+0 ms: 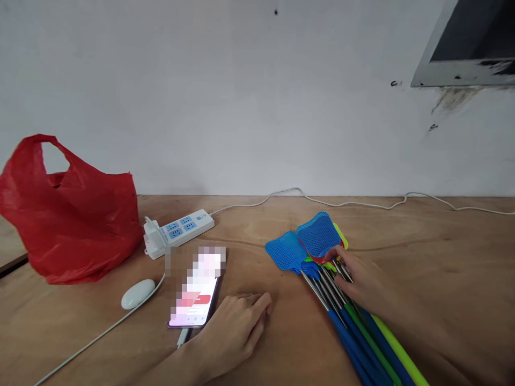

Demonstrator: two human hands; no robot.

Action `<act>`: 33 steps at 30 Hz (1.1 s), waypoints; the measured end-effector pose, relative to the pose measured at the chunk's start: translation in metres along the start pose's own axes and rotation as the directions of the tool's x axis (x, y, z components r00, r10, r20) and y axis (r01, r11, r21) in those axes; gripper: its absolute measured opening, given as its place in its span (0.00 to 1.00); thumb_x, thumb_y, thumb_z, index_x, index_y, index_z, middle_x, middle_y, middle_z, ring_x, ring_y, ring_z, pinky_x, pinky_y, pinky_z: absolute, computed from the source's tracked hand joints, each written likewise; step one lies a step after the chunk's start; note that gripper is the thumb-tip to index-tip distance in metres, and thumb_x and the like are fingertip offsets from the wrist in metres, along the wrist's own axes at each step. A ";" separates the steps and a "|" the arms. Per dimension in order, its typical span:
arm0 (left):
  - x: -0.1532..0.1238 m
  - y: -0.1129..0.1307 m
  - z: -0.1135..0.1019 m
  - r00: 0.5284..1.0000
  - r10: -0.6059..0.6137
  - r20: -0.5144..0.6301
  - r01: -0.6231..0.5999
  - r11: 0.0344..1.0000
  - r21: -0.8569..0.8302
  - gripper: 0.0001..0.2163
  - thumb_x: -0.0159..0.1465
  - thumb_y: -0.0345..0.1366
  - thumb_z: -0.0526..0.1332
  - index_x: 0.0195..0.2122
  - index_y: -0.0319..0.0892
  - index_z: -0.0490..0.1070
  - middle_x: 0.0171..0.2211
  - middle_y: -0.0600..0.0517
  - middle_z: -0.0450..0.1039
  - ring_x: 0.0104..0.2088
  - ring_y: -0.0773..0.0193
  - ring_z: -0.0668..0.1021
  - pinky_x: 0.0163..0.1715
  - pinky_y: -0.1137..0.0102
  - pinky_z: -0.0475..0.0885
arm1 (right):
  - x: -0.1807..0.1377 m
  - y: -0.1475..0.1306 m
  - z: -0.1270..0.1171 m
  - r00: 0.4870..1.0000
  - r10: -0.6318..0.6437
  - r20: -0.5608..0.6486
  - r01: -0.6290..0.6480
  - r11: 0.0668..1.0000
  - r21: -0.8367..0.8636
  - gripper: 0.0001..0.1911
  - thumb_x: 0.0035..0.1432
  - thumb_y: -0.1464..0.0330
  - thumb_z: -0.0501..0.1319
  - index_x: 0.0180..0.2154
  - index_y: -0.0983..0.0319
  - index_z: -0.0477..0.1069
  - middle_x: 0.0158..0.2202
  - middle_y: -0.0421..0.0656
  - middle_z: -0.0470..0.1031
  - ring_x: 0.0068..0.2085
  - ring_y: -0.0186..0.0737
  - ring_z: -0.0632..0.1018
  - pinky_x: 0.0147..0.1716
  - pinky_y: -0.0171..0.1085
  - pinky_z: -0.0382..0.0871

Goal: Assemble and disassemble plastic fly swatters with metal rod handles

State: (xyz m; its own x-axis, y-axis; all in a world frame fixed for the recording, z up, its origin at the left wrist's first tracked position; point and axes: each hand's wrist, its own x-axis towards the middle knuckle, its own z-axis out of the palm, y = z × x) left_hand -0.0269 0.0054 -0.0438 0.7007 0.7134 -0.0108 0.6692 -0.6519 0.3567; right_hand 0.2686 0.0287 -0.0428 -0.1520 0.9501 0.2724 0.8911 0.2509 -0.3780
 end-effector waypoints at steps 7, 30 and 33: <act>0.000 0.000 0.000 1.000 0.003 -0.007 -0.003 1.000 0.009 0.07 0.66 0.26 0.50 0.40 0.46 0.61 0.37 0.53 0.75 0.33 0.58 0.76 0.32 0.67 0.65 | -0.001 0.019 0.011 0.998 0.066 -0.010 -0.060 0.955 0.292 0.12 0.61 0.65 0.52 0.42 0.58 0.71 0.20 0.34 0.62 0.20 0.38 0.65 0.21 0.34 0.52; -0.001 -0.001 0.001 1.000 -0.006 -0.030 0.005 0.999 -0.041 0.07 0.66 0.26 0.51 0.40 0.46 0.62 0.36 0.53 0.75 0.34 0.59 0.76 0.34 0.68 0.66 | 0.001 -0.025 0.001 0.920 0.342 0.190 -0.298 0.297 0.907 0.23 0.44 0.54 0.73 0.38 0.58 0.71 0.28 0.35 0.70 0.18 0.27 0.62 0.13 0.28 0.53; -0.002 -0.002 0.003 0.998 -0.028 -0.053 0.024 0.996 -0.087 0.07 0.67 0.26 0.50 0.40 0.47 0.62 0.35 0.54 0.74 0.34 0.59 0.76 0.34 0.68 0.65 | -0.001 -0.033 0.005 0.904 0.326 0.275 -0.331 0.129 0.935 0.21 0.42 0.56 0.76 0.31 0.61 0.72 0.26 0.39 0.74 0.20 0.28 0.65 0.15 0.28 0.58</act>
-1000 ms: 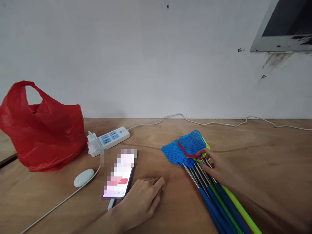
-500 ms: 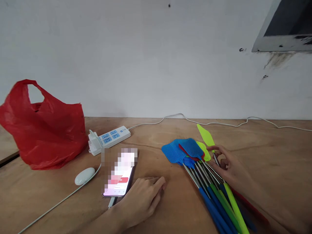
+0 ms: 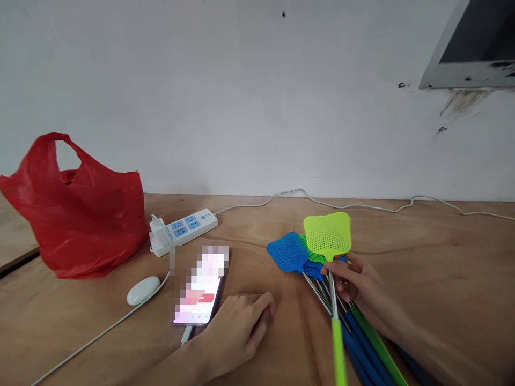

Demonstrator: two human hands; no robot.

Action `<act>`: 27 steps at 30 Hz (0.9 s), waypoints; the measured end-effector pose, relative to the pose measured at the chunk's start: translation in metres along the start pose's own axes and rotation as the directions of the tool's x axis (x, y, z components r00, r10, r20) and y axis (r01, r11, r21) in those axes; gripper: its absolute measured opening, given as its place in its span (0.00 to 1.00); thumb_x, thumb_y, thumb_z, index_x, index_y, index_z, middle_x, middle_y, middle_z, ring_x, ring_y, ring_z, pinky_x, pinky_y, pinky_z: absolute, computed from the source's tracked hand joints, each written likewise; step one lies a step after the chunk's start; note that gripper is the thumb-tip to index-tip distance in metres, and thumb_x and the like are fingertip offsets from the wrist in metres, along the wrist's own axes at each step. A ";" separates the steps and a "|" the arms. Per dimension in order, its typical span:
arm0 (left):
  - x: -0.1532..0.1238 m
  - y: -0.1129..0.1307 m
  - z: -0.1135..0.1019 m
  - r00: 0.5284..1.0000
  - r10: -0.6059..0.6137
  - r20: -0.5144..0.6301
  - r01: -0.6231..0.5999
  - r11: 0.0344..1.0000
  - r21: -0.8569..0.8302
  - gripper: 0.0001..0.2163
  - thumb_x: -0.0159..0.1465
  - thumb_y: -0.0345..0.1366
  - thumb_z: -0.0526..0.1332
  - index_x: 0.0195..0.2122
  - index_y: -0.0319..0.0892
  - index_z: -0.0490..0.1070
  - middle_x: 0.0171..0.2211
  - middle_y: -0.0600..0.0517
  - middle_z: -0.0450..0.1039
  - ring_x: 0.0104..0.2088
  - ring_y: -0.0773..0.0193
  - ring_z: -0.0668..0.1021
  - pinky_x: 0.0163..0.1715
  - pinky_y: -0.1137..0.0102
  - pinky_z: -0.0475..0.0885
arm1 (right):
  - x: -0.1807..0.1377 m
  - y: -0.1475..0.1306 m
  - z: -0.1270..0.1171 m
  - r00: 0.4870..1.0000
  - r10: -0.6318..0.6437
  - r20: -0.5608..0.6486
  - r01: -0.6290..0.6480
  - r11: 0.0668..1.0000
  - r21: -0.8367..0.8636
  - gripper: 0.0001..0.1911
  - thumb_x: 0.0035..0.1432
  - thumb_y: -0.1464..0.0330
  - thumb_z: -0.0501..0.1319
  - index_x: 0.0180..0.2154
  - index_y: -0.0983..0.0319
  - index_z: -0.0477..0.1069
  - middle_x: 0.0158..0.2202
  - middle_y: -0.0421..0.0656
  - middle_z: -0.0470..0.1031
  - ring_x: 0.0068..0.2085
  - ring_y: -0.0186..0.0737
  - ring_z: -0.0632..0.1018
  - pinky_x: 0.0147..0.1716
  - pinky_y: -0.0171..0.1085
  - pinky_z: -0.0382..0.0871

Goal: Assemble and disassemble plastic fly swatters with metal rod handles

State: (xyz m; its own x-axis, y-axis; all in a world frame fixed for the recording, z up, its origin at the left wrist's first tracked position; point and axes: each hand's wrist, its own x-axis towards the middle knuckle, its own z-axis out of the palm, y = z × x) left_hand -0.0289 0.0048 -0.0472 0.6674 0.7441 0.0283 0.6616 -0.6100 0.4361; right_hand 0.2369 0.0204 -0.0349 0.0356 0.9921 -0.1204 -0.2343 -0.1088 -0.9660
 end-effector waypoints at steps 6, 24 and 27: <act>-0.001 0.001 0.001 0.995 -0.068 -0.069 0.059 0.990 -0.127 0.06 0.67 0.29 0.52 0.40 0.47 0.65 0.34 0.55 0.74 0.34 0.61 0.75 0.33 0.69 0.65 | -0.007 0.006 0.005 0.989 0.047 0.139 -0.063 0.992 0.112 0.17 0.50 0.58 0.73 0.33 0.65 0.81 0.30 0.45 0.79 0.29 0.32 0.73 0.27 0.28 0.69; -0.002 0.018 -0.007 0.982 -0.125 0.145 0.175 0.894 -0.413 0.21 0.73 0.53 0.46 0.32 0.44 0.65 0.29 0.55 0.66 0.33 0.63 0.68 0.35 0.69 0.63 | -0.027 0.014 0.009 0.987 0.052 0.155 -0.072 0.989 0.127 0.20 0.51 0.57 0.72 0.44 0.61 0.78 0.43 0.48 0.81 0.39 0.46 0.81 0.34 0.41 0.75; -0.001 0.016 -0.007 0.984 -0.116 0.139 0.162 0.905 -0.394 0.21 0.73 0.52 0.45 0.32 0.43 0.65 0.29 0.55 0.66 0.32 0.63 0.68 0.34 0.69 0.63 | -0.017 0.016 0.004 0.991 -0.033 -0.132 0.053 0.987 0.154 0.27 0.48 0.56 0.73 0.48 0.59 0.75 0.48 0.47 0.79 0.45 0.50 0.80 0.38 0.44 0.76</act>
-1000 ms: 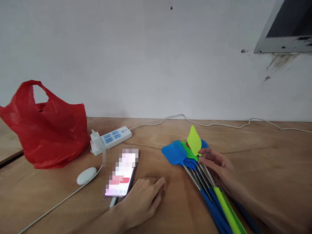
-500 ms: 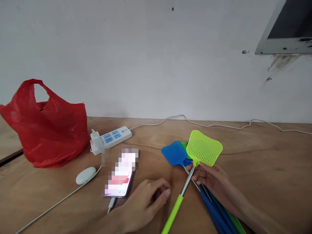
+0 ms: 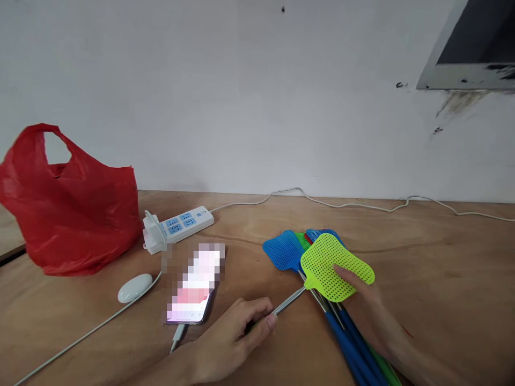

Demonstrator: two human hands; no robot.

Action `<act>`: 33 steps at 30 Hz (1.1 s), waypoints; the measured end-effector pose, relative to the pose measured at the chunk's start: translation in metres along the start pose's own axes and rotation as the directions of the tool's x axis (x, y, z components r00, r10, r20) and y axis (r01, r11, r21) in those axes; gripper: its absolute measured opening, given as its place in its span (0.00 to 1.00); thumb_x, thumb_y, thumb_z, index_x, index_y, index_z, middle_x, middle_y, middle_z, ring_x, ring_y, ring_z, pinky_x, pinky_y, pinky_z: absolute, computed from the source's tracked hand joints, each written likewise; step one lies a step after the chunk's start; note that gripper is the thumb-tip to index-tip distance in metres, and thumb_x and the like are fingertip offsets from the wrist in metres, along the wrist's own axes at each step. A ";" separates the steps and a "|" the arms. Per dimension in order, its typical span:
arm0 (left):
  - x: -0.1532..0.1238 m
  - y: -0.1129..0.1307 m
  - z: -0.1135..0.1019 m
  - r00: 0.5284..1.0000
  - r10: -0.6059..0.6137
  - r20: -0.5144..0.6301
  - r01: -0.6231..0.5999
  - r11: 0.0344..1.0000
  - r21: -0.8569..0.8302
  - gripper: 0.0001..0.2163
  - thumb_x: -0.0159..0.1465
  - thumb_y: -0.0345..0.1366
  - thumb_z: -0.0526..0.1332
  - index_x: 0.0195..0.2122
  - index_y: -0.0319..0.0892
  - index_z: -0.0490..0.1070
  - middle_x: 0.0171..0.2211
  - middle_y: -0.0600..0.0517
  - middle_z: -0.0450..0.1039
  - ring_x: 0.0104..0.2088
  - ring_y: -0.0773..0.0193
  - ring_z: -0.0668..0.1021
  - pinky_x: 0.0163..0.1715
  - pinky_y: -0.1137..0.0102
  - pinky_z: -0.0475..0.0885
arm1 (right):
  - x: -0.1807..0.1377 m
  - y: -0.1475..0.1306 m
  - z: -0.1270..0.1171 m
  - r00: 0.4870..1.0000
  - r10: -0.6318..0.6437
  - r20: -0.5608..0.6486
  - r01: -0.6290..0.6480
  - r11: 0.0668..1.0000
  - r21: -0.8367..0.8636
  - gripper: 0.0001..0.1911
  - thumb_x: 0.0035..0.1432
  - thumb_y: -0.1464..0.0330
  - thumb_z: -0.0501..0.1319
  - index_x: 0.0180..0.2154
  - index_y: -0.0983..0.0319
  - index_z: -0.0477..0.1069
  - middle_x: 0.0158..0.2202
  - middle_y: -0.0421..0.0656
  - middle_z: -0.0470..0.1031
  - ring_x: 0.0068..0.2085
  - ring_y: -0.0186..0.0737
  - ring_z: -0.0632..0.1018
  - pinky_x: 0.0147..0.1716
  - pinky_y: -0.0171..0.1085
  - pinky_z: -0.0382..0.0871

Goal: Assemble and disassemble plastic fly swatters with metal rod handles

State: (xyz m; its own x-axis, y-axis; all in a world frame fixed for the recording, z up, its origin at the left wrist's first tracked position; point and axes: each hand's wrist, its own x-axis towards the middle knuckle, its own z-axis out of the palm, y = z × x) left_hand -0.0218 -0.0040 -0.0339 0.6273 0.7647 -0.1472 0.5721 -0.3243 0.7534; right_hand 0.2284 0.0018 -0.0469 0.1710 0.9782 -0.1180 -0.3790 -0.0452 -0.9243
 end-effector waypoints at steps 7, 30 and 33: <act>-0.001 -0.006 -0.011 0.998 0.064 0.008 -0.063 0.945 0.321 0.16 0.75 0.46 0.44 0.39 0.45 0.67 0.34 0.52 0.72 0.35 0.59 0.74 0.35 0.66 0.64 | 0.022 -0.015 -0.018 0.644 -0.765 -0.014 0.648 0.555 -0.521 0.24 0.58 0.60 0.67 0.55 0.51 0.67 0.58 0.46 0.71 0.56 0.51 0.73 0.54 0.55 0.68; -0.002 0.019 -0.034 0.993 0.080 0.086 -0.118 0.708 0.696 0.19 0.76 0.41 0.37 0.38 0.44 0.64 0.29 0.49 0.75 0.27 0.54 0.76 0.25 0.63 0.60 | 0.019 -0.036 0.014 0.258 -0.163 0.952 0.791 -0.530 -0.305 0.09 0.61 0.71 0.64 0.27 0.59 0.73 0.28 0.39 0.77 0.41 0.44 0.75 0.59 0.53 0.59; -0.006 0.010 -0.040 0.994 0.084 0.077 -0.114 0.779 0.616 0.22 0.76 0.44 0.36 0.37 0.45 0.66 0.28 0.51 0.74 0.27 0.56 0.76 0.27 0.65 0.64 | 0.024 -0.040 0.007 0.296 -0.201 0.934 0.804 -0.476 -0.357 0.08 0.60 0.71 0.66 0.27 0.59 0.73 0.28 0.38 0.78 0.42 0.44 0.75 0.56 0.51 0.59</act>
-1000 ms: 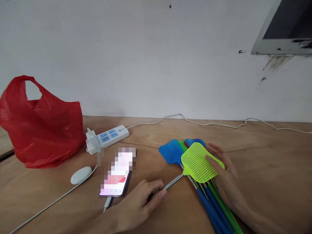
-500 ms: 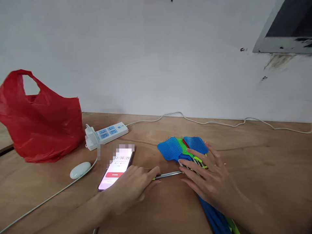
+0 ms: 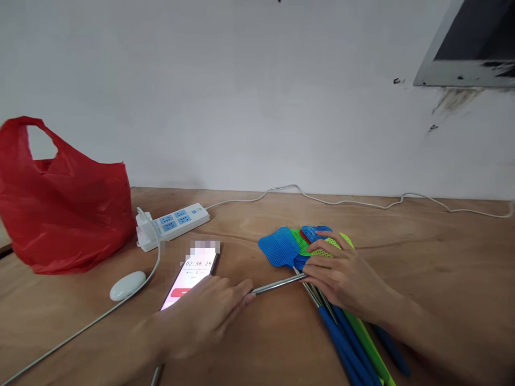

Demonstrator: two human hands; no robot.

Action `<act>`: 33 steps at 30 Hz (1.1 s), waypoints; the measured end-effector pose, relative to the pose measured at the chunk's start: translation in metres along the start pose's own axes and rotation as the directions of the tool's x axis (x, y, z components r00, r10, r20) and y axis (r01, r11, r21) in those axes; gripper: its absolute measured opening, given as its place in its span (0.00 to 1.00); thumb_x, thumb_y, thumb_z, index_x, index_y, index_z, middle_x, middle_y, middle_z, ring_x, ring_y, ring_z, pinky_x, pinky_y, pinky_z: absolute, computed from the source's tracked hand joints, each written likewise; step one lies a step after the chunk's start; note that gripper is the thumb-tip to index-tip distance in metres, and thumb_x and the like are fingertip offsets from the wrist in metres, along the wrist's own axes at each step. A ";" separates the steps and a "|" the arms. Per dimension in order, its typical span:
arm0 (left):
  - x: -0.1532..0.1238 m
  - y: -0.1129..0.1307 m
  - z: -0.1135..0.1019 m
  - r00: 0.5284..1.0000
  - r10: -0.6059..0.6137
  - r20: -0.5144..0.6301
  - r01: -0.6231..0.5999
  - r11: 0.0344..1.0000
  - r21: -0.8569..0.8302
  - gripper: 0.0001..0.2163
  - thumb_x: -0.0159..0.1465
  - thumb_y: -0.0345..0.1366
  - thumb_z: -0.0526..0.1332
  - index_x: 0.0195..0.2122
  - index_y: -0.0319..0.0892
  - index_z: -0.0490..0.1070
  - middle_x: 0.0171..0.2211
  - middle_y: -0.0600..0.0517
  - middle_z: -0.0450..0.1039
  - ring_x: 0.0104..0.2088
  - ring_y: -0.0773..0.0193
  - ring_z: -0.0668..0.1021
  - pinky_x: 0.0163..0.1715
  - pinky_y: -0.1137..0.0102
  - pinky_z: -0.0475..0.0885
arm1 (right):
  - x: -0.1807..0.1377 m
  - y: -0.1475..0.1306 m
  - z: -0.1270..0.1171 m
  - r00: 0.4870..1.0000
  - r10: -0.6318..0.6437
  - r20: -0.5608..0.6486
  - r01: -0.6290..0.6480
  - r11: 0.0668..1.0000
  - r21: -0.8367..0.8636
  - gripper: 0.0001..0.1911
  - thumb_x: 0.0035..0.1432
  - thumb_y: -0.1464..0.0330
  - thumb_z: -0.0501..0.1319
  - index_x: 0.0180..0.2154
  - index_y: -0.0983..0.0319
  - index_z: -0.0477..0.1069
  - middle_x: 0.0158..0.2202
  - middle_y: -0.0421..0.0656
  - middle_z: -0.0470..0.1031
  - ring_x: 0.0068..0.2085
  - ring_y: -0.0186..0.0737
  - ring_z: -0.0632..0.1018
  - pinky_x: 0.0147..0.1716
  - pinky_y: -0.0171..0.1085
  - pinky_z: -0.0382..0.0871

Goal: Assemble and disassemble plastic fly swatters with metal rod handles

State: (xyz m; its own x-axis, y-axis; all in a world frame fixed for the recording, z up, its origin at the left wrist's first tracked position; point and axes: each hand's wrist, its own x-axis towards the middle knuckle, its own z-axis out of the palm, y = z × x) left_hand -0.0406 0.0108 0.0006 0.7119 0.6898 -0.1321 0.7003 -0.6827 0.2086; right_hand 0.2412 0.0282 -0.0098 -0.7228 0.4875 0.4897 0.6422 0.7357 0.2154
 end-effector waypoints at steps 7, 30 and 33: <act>-0.006 -0.002 0.006 0.999 -0.014 -0.031 0.009 0.988 -0.151 0.24 0.75 0.48 0.37 0.44 0.44 0.70 0.31 0.48 0.75 0.33 0.55 0.78 0.33 0.65 0.68 | -0.004 -0.009 0.003 1.000 -0.004 0.009 0.004 1.000 -0.030 0.07 0.58 0.73 0.66 0.28 0.60 0.74 0.28 0.39 0.77 0.40 0.44 0.74 0.55 0.50 0.60; 0.022 0.031 0.011 1.000 -0.009 -0.012 0.007 0.993 -0.114 0.16 0.76 0.42 0.42 0.36 0.45 0.66 0.28 0.52 0.74 0.27 0.57 0.76 0.25 0.66 0.56 | -0.010 -0.035 0.010 0.996 -0.015 -0.086 0.019 0.998 0.056 0.08 0.58 0.77 0.61 0.28 0.60 0.71 0.26 0.38 0.72 0.40 0.43 0.73 0.59 0.51 0.57; 0.021 0.030 0.010 1.000 -0.013 -0.019 0.010 0.992 -0.122 0.17 0.76 0.42 0.43 0.36 0.45 0.67 0.28 0.52 0.74 0.27 0.56 0.77 0.26 0.66 0.58 | -0.011 -0.034 0.011 0.997 -0.014 -0.078 0.019 0.998 0.060 0.08 0.57 0.78 0.61 0.28 0.60 0.71 0.26 0.38 0.72 0.40 0.43 0.72 0.60 0.51 0.56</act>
State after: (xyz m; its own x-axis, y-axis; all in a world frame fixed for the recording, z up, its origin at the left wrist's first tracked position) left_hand -0.0042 0.0025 -0.0059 0.7017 0.7029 -0.1163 0.6958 -0.6410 0.3242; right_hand 0.2249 0.0027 -0.0316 -0.7097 0.4390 0.5510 0.6119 0.7717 0.1732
